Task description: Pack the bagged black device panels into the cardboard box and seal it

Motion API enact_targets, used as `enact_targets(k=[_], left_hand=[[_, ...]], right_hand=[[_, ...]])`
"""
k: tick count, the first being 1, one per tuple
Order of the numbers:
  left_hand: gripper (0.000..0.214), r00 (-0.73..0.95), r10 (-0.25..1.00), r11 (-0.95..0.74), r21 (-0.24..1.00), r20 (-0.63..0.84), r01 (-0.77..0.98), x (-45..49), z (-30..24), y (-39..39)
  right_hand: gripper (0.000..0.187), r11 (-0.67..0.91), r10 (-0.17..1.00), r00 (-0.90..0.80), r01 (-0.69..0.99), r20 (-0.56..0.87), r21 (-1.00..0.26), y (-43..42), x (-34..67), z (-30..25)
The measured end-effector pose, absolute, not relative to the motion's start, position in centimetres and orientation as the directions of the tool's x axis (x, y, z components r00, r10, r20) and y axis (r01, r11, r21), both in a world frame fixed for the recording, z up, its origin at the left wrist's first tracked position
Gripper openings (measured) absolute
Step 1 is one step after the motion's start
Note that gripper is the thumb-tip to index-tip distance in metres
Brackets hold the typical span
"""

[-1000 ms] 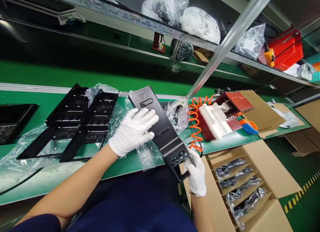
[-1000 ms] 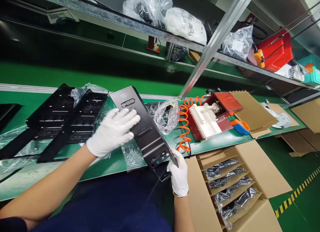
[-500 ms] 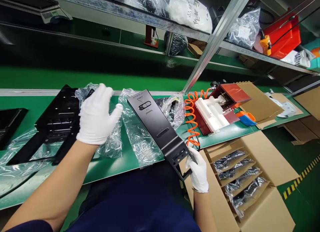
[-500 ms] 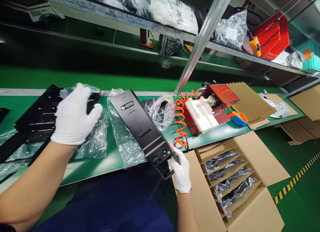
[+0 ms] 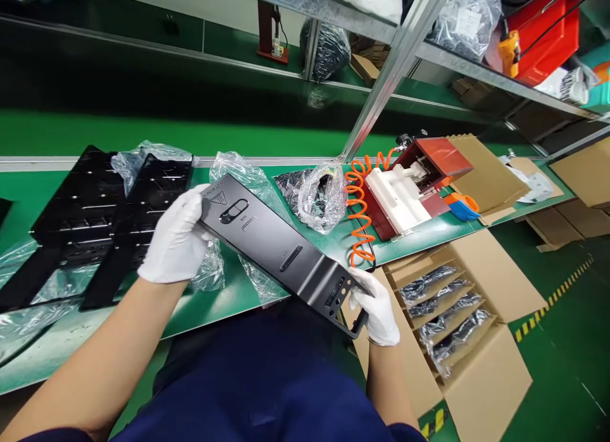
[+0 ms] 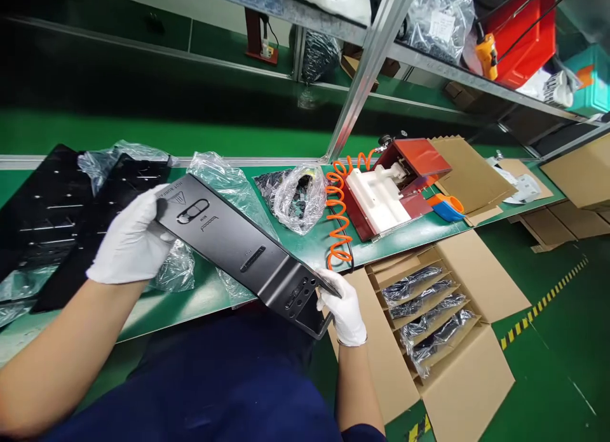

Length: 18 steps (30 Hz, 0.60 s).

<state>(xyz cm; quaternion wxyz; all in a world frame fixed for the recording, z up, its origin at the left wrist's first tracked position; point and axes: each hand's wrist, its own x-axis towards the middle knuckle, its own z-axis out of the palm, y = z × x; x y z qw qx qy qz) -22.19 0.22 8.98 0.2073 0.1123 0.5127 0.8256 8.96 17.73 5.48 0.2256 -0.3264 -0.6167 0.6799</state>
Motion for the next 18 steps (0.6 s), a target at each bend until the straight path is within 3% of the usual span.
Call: enact_targets(k=[3,6,9,12,15,18], left_hand=[[0.026,-0.858,0.514,-0.49,0.822,0.003,-0.291,-20.1,8.8,1.2],[0.034,-0.822,0.559,-0.458,0.788,-0.105,-0.412,-18.6,8.0,1.9],[0.045,-0.835,0.52,-0.406,0.808,-0.181,-0.428,-18.2,6.9,1.8],[0.056,-0.81,0.539,-0.293,0.851,-0.23,-0.436,-18.0,6.2,1.4],[0.061,-0.823,0.544,-0.259,0.901,-0.163,-0.349,-17.5,6.5,1.6],[0.06,-0.831,0.554,-0.242,0.945,-0.051,-0.219,-16.5,7.4,2.2]], right_hand=[[0.041,-0.13,0.683,-0.71,0.113,-0.171,-0.985,16.8,7.7,4.3],[0.044,-0.148,0.656,-0.732,0.115,-0.185,-0.982,14.4,6.4,2.3],[0.048,-0.184,0.624,-0.755,0.105,-0.199,-0.977,12.1,6.0,1.0],[0.059,-0.134,0.472,-0.868,0.106,-0.157,-0.985,11.8,5.9,1.9],[0.074,-0.124,0.294,-0.949,0.083,-0.117,-0.989,13.2,4.5,4.4],[0.075,-0.056,0.334,-0.926,0.167,-0.176,-0.984,14.3,1.2,6.5]])
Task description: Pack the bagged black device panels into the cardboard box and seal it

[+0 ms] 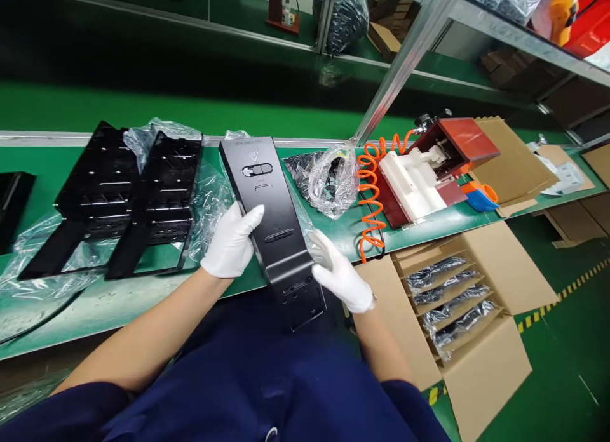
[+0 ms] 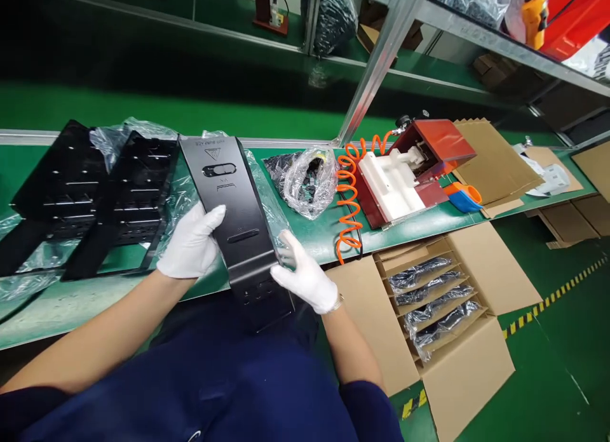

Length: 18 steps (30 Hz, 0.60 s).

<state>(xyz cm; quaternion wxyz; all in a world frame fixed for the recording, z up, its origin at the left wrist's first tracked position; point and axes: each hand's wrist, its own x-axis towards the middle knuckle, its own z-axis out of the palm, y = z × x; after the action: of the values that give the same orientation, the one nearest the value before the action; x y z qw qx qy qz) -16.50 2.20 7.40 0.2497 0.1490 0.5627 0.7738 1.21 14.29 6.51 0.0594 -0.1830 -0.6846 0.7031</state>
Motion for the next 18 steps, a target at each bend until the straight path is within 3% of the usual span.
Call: enact_targets(k=[3,7,10,13,16,18], left_hand=[[0.059,-0.818,0.576,-0.207,0.966,-0.01,-0.158,-15.6,8.3,2.4],[0.054,-0.817,0.576,-0.204,0.963,-0.028,-0.177,-15.4,9.0,1.6],[0.053,-0.81,0.585,-0.216,0.956,-0.034,-0.196,-15.6,8.9,1.0],[0.057,-0.803,0.595,-0.208,0.959,-0.032,-0.193,-15.6,8.5,1.0],[0.062,-0.803,0.595,-0.183,0.966,-0.041,-0.185,-15.6,8.1,1.2],[0.06,-0.803,0.594,-0.18,0.964,-0.051,-0.194,-15.8,7.7,1.2]], right_hand=[[0.066,0.069,0.356,-0.918,0.215,-0.177,-0.974,14.3,-2.1,7.6],[0.038,0.222,0.409,-0.881,0.35,-0.239,-0.91,14.3,-3.9,8.0],[0.028,0.248,0.34,-0.908,0.337,-0.245,-0.908,14.8,-3.8,7.9],[0.03,0.221,0.293,-0.914,0.35,-0.281,-0.91,15.1,-3.9,7.8],[0.04,0.308,0.367,-0.884,0.409,-0.289,-0.859,15.1,-4.1,7.9],[0.038,0.309,0.354,-0.889,0.405,-0.291,-0.861,15.1,-4.1,8.0]])
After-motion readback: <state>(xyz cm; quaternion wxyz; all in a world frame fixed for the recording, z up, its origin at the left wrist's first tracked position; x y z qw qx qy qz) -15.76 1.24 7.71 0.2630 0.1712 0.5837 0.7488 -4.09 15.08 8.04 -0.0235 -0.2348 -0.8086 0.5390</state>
